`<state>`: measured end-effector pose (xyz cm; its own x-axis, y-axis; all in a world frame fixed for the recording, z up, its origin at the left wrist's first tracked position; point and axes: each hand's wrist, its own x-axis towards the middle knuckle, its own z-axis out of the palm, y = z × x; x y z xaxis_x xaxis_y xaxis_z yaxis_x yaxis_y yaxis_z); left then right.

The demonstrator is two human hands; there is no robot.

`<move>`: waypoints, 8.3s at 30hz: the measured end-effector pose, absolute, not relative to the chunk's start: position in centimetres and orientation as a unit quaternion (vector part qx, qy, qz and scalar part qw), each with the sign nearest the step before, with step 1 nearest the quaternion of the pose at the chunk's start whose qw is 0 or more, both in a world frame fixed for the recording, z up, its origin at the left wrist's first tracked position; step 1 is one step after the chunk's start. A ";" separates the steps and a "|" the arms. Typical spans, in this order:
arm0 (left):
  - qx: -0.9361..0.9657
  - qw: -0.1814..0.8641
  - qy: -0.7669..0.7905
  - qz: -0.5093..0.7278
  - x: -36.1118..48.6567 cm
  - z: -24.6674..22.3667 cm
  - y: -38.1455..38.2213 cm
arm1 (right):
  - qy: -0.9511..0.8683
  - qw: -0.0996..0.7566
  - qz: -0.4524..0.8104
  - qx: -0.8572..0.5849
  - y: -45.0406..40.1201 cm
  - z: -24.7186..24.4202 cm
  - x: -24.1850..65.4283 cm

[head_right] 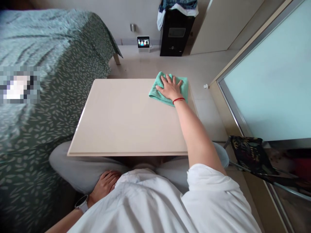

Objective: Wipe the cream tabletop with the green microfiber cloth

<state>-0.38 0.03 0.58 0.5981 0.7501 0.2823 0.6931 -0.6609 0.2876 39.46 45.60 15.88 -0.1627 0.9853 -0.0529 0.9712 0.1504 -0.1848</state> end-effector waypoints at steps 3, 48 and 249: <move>0.893 0.076 0.398 0.196 -0.3 0.8 0.3 | -0.779 0.020 0.072 -0.623 41.3 15.8 39.9; 0.888 0.083 0.410 0.192 -0.2 0.6 0.1 | -0.672 0.093 0.083 -0.730 46.1 13.0 49.3; 0.872 0.089 0.426 0.225 0.4 0.7 0.1 | -0.915 -0.002 0.097 -0.393 24.1 15.7 34.6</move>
